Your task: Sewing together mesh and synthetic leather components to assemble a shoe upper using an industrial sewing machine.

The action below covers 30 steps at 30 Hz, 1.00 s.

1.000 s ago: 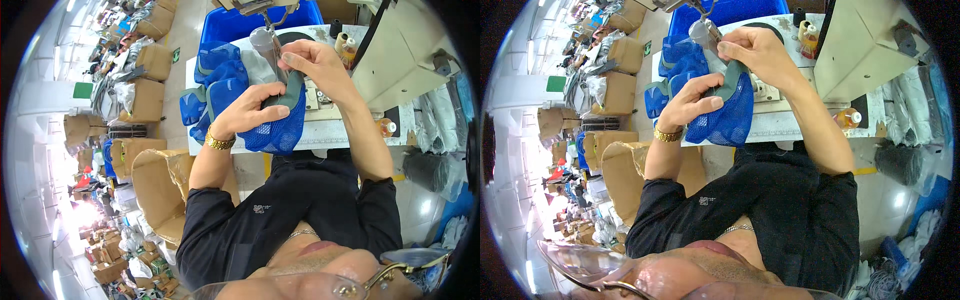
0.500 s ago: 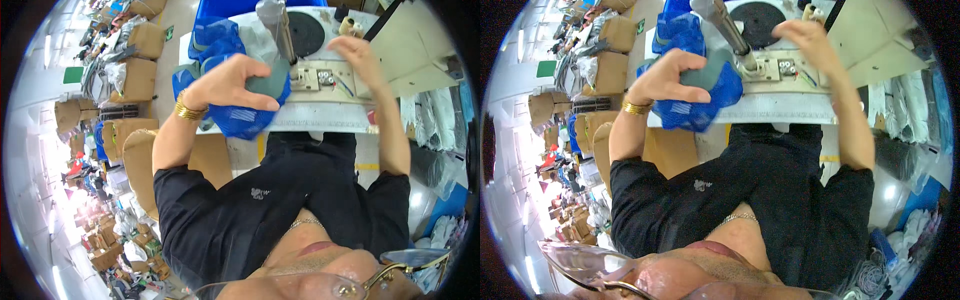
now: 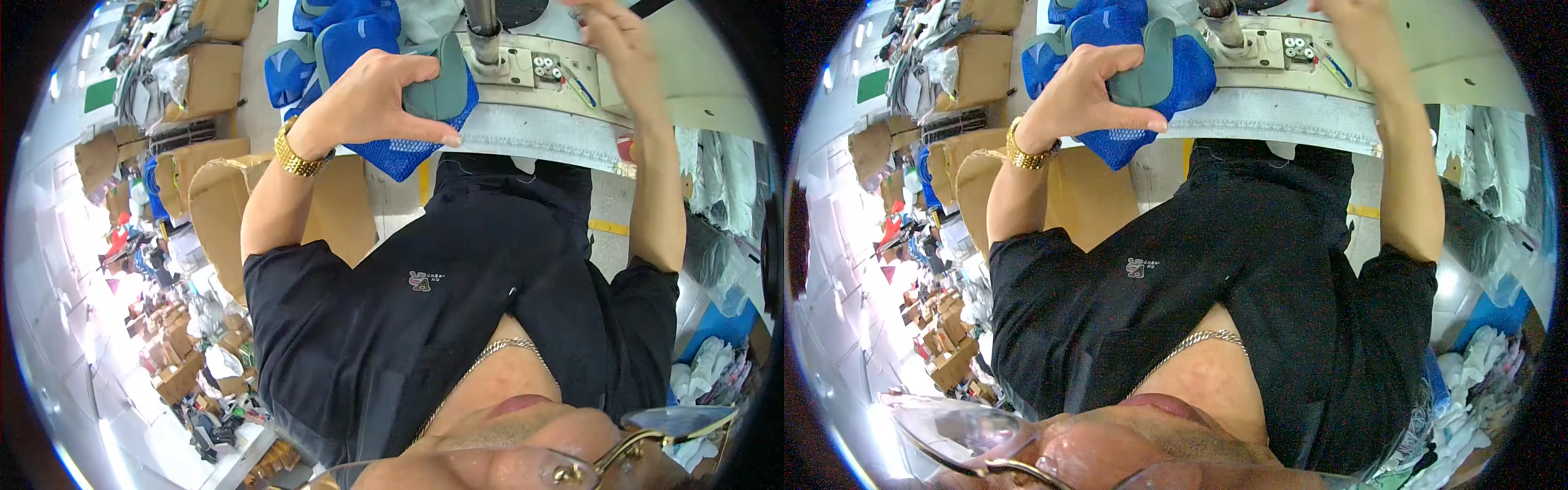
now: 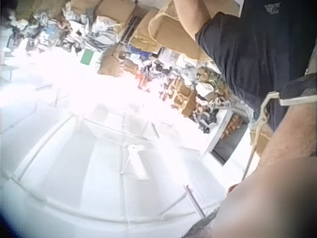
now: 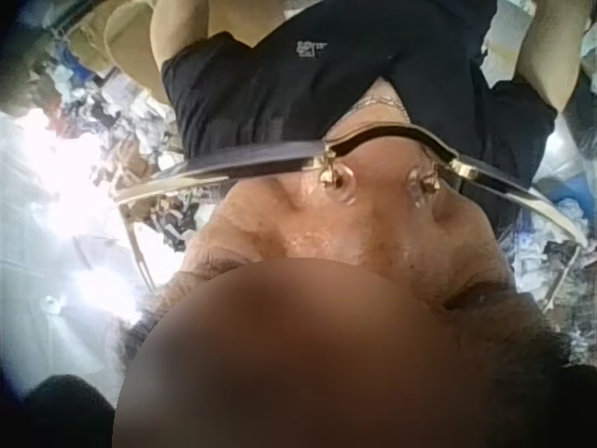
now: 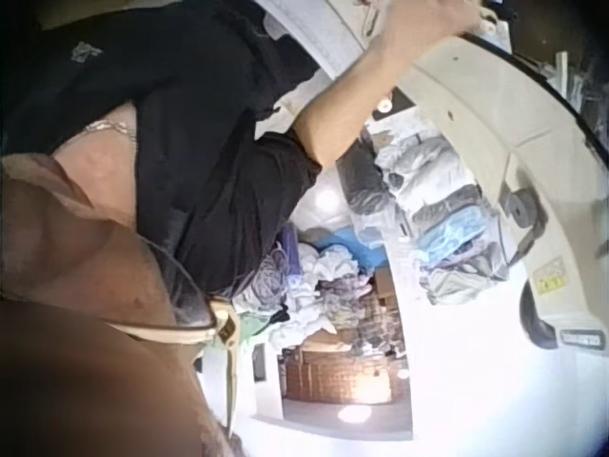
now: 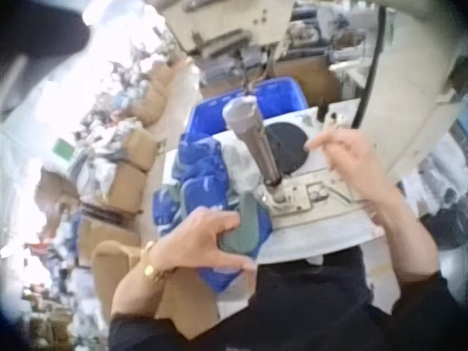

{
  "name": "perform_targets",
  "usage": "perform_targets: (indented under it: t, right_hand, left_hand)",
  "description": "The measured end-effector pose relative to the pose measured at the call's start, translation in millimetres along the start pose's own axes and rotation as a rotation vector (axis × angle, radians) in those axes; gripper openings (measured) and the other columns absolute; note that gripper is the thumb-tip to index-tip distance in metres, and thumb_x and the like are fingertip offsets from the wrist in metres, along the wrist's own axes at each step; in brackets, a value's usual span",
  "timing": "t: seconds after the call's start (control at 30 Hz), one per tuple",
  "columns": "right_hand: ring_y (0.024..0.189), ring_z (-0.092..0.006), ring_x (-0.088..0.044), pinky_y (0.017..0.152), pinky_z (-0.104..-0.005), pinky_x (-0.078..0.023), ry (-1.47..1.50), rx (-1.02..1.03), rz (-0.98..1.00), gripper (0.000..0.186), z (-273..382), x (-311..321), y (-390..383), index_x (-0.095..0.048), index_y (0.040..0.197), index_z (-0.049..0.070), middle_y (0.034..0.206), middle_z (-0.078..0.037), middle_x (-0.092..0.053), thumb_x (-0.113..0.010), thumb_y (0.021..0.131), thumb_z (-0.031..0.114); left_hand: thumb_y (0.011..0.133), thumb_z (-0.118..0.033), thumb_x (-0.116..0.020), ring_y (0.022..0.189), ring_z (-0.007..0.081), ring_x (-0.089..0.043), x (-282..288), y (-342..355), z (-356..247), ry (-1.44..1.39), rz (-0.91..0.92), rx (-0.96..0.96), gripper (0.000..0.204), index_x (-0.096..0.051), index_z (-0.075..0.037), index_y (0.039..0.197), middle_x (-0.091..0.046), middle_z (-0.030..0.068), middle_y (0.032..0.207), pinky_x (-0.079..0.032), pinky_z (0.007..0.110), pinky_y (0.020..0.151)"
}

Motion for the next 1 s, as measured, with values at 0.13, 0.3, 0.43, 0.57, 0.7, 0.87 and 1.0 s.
perform_targets:
  t: [0.13,0.3,0.43,0.57,0.7,0.87,1.0]
  right_hand:
    - [0.083,-0.0132,-0.064,0.076,-0.025,-0.05,0.205,0.097,-0.16,0.029,28,-41,-7,-0.063,0.119,0.001,0.099,-0.004,-0.066,-0.061,0.095,0.019]
    - [0.108,-0.0125,-0.056,0.097,-0.0281,-0.043,0.367,-0.021,0.247,0.052,-12,-122,-27,-0.06,0.125,0.001,0.122,-0.006,-0.062,-0.059,0.095,0.044]
    - [0.101,-0.0127,-0.062,0.093,-0.028,-0.048,0.747,0.013,0.586,0.062,3,-120,-35,-0.061,0.122,0.001,0.109,-0.004,-0.067,-0.08,0.079,0.041]
    - [0.097,-0.013,-0.065,0.091,-0.0307,-0.051,0.994,-0.219,0.446,0.044,11,-146,-48,-0.06,0.123,0.002,0.11,-0.006,-0.069,-0.073,0.082,0.01]
    - [0.096,-0.0162,-0.066,0.09,-0.0341,-0.052,1.306,-0.305,0.45,0.035,-12,-145,-48,-0.061,0.119,0.0,0.107,-0.008,-0.069,-0.062,0.085,0.01]
    - [0.099,-0.0171,-0.065,0.091,-0.0351,-0.053,1.149,-0.24,0.487,0.044,3,-145,-47,-0.061,0.123,0.001,0.109,-0.009,-0.069,-0.071,0.084,0.019]
    - [0.092,-0.0163,-0.067,0.088,-0.0341,-0.054,0.97,-0.312,0.393,0.042,5,-147,-43,-0.065,0.118,0.003,0.105,-0.007,-0.07,-0.076,0.079,0.015]
  left_hand:
    - [0.078,-0.04,-0.081,0.067,0.0102,-0.035,-18,-23,12,-0.418,-0.02,0.126,0.052,-0.047,-0.001,0.077,-0.038,0.0052,0.067,-0.033,0.032,0.056]
    - [0.101,-0.031,-0.054,0.076,0.0054,-0.05,-37,-24,15,-0.993,-0.503,0.488,0.034,-0.062,0.001,0.095,-0.056,-0.0048,0.084,-0.042,0.021,0.069]
    - [0.101,-0.033,-0.053,0.085,0.0056,-0.058,-39,-26,26,-0.74,-0.487,0.308,0.037,-0.066,0.0,0.111,-0.065,-0.0008,0.094,-0.047,0.02,0.077]
    - [0.094,-0.023,-0.064,0.105,0.017,-0.061,-49,-26,51,-0.422,-0.578,0.061,0.033,-0.062,-0.005,0.121,-0.066,0.0083,0.114,-0.051,0.029,0.088]
    - [0.082,-0.012,-0.076,0.116,0.0302,-0.06,-72,-23,85,-0.696,-0.31,0.314,0.053,-0.055,-0.009,0.131,-0.063,0.0139,0.124,-0.049,0.036,0.098]
    - [0.079,-0.006,-0.078,0.114,0.028,-0.061,-97,-30,110,-1.094,-0.277,0.529,0.05,-0.058,-0.007,0.125,-0.063,0.0149,0.124,-0.048,0.037,0.099]
    - [0.08,-0.003,-0.077,0.114,0.0263,-0.061,-100,-26,109,-1.122,-0.266,0.567,0.049,-0.058,-0.007,0.125,-0.062,0.0142,0.125,-0.048,0.036,0.1]
Point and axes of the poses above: each hand's wrist, its own y-axis towards the middle knuckle, its own x-axis out of the back of the hand, z = x × y, the point moved 5 cm from there along y, towards the middle knuckle
